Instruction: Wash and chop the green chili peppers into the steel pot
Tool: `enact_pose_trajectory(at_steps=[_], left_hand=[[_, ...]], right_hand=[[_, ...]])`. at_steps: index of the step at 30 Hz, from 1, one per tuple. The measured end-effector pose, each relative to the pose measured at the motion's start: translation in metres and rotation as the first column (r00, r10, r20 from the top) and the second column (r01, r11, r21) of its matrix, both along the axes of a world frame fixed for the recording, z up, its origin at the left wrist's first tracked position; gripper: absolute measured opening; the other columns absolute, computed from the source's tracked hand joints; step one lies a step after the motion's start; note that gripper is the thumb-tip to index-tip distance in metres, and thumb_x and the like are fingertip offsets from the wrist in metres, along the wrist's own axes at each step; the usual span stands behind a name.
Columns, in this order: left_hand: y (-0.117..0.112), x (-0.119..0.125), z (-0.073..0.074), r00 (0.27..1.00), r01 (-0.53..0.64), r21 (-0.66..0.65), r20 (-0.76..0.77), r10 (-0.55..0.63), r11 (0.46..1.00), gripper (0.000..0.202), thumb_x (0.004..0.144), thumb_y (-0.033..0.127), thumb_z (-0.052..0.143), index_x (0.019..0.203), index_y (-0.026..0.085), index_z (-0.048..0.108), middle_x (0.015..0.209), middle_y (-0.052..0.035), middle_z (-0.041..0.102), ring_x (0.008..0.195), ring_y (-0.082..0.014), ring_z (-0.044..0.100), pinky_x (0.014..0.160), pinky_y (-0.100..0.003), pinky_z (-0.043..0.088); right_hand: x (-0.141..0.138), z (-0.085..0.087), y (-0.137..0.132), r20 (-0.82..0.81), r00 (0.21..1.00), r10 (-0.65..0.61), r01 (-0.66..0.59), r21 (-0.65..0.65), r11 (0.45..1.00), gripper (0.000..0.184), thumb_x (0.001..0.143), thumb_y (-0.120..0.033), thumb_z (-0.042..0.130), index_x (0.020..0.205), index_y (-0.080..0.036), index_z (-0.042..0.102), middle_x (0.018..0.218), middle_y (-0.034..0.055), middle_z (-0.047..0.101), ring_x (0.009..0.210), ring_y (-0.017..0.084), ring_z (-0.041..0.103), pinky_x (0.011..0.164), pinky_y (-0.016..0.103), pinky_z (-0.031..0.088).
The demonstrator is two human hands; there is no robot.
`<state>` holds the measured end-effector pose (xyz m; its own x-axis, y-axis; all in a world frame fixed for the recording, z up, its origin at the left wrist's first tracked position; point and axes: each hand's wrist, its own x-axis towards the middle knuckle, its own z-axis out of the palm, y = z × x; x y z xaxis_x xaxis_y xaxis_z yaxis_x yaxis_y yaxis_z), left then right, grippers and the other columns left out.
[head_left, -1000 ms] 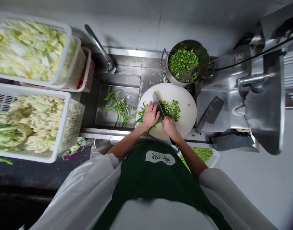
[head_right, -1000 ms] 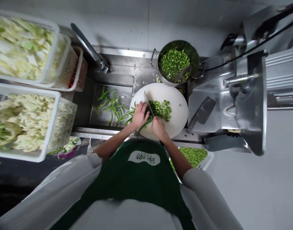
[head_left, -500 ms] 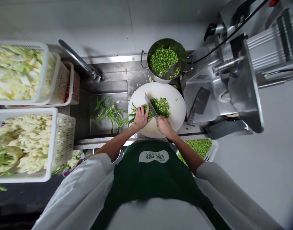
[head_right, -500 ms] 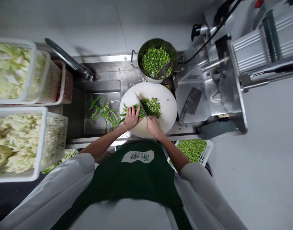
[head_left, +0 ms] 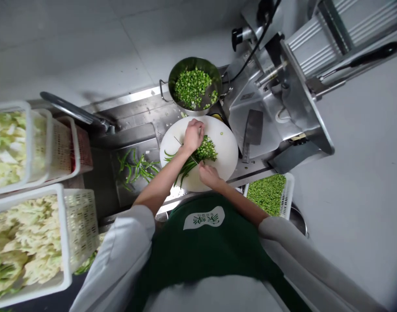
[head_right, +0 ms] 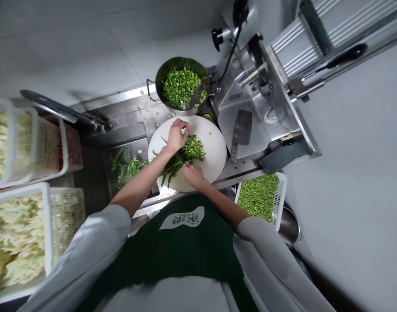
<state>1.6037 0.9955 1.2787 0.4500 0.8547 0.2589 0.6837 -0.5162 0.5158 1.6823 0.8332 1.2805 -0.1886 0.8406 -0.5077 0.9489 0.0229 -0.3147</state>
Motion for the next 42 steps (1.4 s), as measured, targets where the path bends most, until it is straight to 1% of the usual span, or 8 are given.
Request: enact_pose_trajectory(at_steps=[7, 13, 19, 27, 33, 37, 40, 42], left_hand=[[0.060, 0.061, -0.036, 0.826, 0.165, -0.428, -0.432, -0.362, 0.888, 0.027, 0.074, 0.005, 0.058, 0.092, 0.012, 0.077, 0.097, -0.0103, 0.071, 0.086, -0.0211, 0.064, 0.086, -0.031, 0.051], [0.030, 0.072, -0.042, 0.714, 0.396, -0.390, -0.438, -0.546, 0.831, 0.025, 0.089, 0.028, 0.060, 0.104, 0.014, 0.074, 0.121, -0.0129, 0.064, 0.106, -0.0244, 0.063, 0.103, -0.035, 0.047], [-0.022, 0.067, -0.035, 0.536, 0.554, -0.331, -0.561, -0.631, 0.764, 0.076, 0.062, 0.042, 0.091, 0.128, 0.020, 0.062, 0.139, -0.0185, 0.048, 0.124, -0.0403, 0.052, 0.104, -0.049, 0.046], [-0.010, 0.064, -0.048, 0.397, 0.711, -0.349, -0.518, -0.758, 0.611, 0.024, 0.096, 0.017, 0.048, 0.109, 0.023, 0.068, 0.133, -0.0121, 0.054, 0.119, -0.0269, 0.058, 0.098, -0.038, 0.051], [0.010, 0.074, -0.052, 0.629, 0.661, -0.237, -0.341, -0.698, 0.712, 0.024, 0.098, 0.033, 0.053, 0.114, 0.021, 0.065, 0.133, -0.0107, 0.054, 0.111, -0.0209, 0.061, 0.099, -0.032, 0.050], [0.027, 0.053, -0.024, 0.824, 0.538, -0.123, -0.129, -0.551, 0.834, 0.025, 0.099, 0.039, 0.051, 0.105, 0.020, 0.065, 0.114, -0.0088, 0.061, 0.092, -0.0163, 0.063, 0.084, -0.027, 0.053], [0.029, 0.001, 0.004, 0.981, 0.191, 0.080, 0.011, -0.192, 0.978, 0.027, 0.102, 0.038, 0.045, 0.095, 0.020, 0.064, 0.097, -0.0069, 0.063, 0.089, -0.0172, 0.062, 0.084, -0.029, 0.052], [0.016, -0.046, 0.011, 0.985, -0.139, 0.198, 0.131, 0.115, 0.970, 0.030, 0.103, 0.039, 0.042, 0.098, 0.018, 0.062, 0.096, -0.0076, 0.064, 0.091, -0.0185, 0.062, 0.087, -0.032, 0.052]], right_hand=[[0.004, -0.005, 0.000, -0.094, 0.995, -0.032, 0.039, 0.077, 0.996, 0.046, 0.094, -0.007, 0.042, 0.139, -0.002, 0.045, 0.109, 0.0259, 0.071, 0.109, 0.029, 0.071, 0.089, 0.036, 0.056], [0.008, -0.008, 0.002, -0.163, 0.985, -0.062, 0.078, 0.093, 0.993, 0.037, 0.093, -0.005, 0.040, 0.128, -0.004, 0.052, 0.102, 0.0231, 0.073, 0.106, 0.030, 0.072, 0.086, 0.039, 0.057], [0.012, -0.008, 0.003, -0.159, 0.987, -0.025, 0.045, 0.124, 0.991, 0.039, 0.093, -0.003, 0.039, 0.130, -0.003, 0.052, 0.112, 0.0239, 0.071, 0.106, 0.029, 0.072, 0.087, 0.037, 0.057], [0.009, -0.007, 0.002, -0.146, 0.988, -0.055, 0.071, 0.109, 0.991, 0.038, 0.095, -0.004, 0.034, 0.128, -0.005, 0.051, 0.107, 0.0229, 0.072, 0.106, 0.027, 0.072, 0.087, 0.034, 0.056], [0.009, -0.009, 0.002, -0.169, 0.984, -0.060, 0.081, 0.123, 0.989, 0.035, 0.095, -0.005, 0.036, 0.125, -0.005, 0.053, 0.103, 0.0226, 0.073, 0.106, 0.028, 0.072, 0.087, 0.036, 0.057], [0.012, -0.011, 0.002, -0.207, 0.975, -0.083, 0.107, 0.107, 0.988, 0.034, 0.095, -0.006, 0.038, 0.126, -0.006, 0.053, 0.101, 0.0215, 0.074, 0.103, 0.029, 0.073, 0.084, 0.037, 0.057], [0.016, -0.013, 0.004, -0.220, 0.970, -0.107, 0.128, 0.082, 0.988, 0.036, 0.096, -0.008, 0.038, 0.129, -0.006, 0.052, 0.101, 0.0220, 0.074, 0.102, 0.030, 0.073, 0.084, 0.037, 0.056], [0.020, -0.013, 0.005, -0.224, 0.969, -0.108, 0.124, 0.060, 0.990, 0.037, 0.095, -0.008, 0.038, 0.129, -0.007, 0.052, 0.102, 0.0221, 0.073, 0.103, 0.030, 0.073, 0.085, 0.037, 0.056]])
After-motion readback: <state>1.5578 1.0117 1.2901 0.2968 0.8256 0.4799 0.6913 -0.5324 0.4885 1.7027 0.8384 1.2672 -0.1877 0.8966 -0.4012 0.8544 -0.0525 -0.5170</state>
